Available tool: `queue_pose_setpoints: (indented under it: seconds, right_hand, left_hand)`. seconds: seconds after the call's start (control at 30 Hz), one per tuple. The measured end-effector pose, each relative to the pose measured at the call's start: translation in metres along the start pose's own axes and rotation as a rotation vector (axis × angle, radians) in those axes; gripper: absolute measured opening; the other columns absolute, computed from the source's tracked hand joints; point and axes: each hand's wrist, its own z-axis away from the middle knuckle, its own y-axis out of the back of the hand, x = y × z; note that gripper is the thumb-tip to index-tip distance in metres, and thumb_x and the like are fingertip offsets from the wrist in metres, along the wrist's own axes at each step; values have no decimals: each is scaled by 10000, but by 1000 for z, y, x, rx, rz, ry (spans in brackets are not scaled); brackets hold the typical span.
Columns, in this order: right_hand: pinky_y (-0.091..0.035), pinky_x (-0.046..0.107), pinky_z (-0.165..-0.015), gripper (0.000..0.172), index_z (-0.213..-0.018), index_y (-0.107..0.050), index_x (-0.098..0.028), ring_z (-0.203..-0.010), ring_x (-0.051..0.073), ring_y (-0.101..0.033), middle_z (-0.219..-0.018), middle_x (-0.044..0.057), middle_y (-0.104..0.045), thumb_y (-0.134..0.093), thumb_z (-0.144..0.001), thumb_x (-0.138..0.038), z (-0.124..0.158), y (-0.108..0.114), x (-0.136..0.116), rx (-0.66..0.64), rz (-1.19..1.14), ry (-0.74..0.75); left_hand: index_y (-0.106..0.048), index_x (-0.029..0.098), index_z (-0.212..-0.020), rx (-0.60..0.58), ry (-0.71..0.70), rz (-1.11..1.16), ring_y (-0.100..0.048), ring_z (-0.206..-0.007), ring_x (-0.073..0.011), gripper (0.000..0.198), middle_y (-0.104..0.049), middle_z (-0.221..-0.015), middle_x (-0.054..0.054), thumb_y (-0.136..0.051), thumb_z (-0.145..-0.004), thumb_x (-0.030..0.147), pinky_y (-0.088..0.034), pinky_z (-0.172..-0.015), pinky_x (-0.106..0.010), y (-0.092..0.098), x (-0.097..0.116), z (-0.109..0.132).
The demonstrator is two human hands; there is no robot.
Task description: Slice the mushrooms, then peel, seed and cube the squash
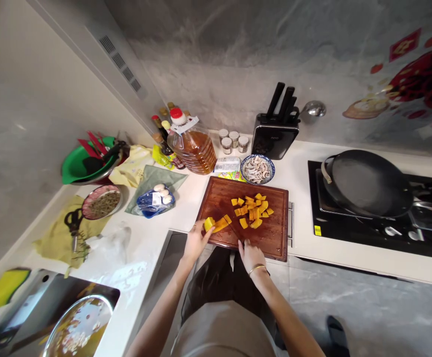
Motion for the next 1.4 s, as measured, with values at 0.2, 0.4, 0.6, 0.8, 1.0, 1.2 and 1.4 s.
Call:
queue_pose_setpoints:
  seconds: [0.2, 0.4, 0.6, 0.8, 1.0, 1.2, 1.4]
  right_hand:
    - [-487, 328, -695, 447, -988, -580, -139, -799, 244, -679, -823, 147, -689, -233, -949, -417, -5, 15, -2, -64, 5, -41]
    - [-485, 325, -738, 399, -1088, -553, -99, -845, 235, -673, -879, 190, -680, -325, -940, -390, -27, 9, -27, -94, -7, -57]
    - [-461, 284, -782, 443, -1007, -608, -113, -898, 218, -659, -922, 161, -685, -273, -953, -398, -54, 3, -17, -38, -111, -46]
    - [-446, 270, -773, 466, -1051, -587, -119, -894, 216, -656, -943, 143, -683, -229, -959, -404, -44, 9, 7, 27, -144, -50]
    - [-456, 312, -736, 476, -1024, -566, -144, -844, 237, -664, -857, 136, -680, -208, -949, -448, -17, 21, 2, -33, 4, 1]
    - [-469, 317, -733, 460, -987, -588, -138, -847, 235, -666, -876, 146, -679, -230, -949, -424, -20, 18, -4, -82, 15, -22]
    - [-469, 308, -753, 459, -1005, -613, -112, -868, 236, -663, -893, 170, -681, -282, -942, -424, -44, 6, -19, -75, -19, -60]
  left_hand:
    - [-498, 162, -1128, 9, -74, -37, -626, -874, -211, 309, -615, -979, -106, -503, -869, 330, -508, -764, -329, -13, 11, 2]
    - [-479, 139, -1155, -17, -119, -87, -620, -897, -220, 333, -608, -985, -129, -501, -871, 311, -505, -768, -328, -18, 7, 14]
    - [-497, 142, -1110, 56, -26, -30, -636, -812, -195, 313, -628, -936, -109, -493, -873, 348, -511, -724, -309, -17, -12, 36]
    - [-505, 168, -1082, 105, 81, 54, -634, -811, -189, 315, -631, -911, -87, -514, -857, 388, -508, -720, -308, -20, -20, 40]
    - [-526, 153, -1084, 67, 33, 52, -630, -723, -167, 323, -636, -876, -80, -520, -855, 380, -503, -693, -292, -30, -3, 23]
    - [-504, 140, -1118, 32, -6, 17, -634, -830, -194, 346, -632, -948, -108, -505, -865, 377, -509, -742, -312, -32, -5, 22]
    - [-498, 129, -1141, 8, -57, -6, -634, -856, -200, 352, -632, -987, -132, -496, -872, 357, -507, -762, -321, -35, -18, 28]
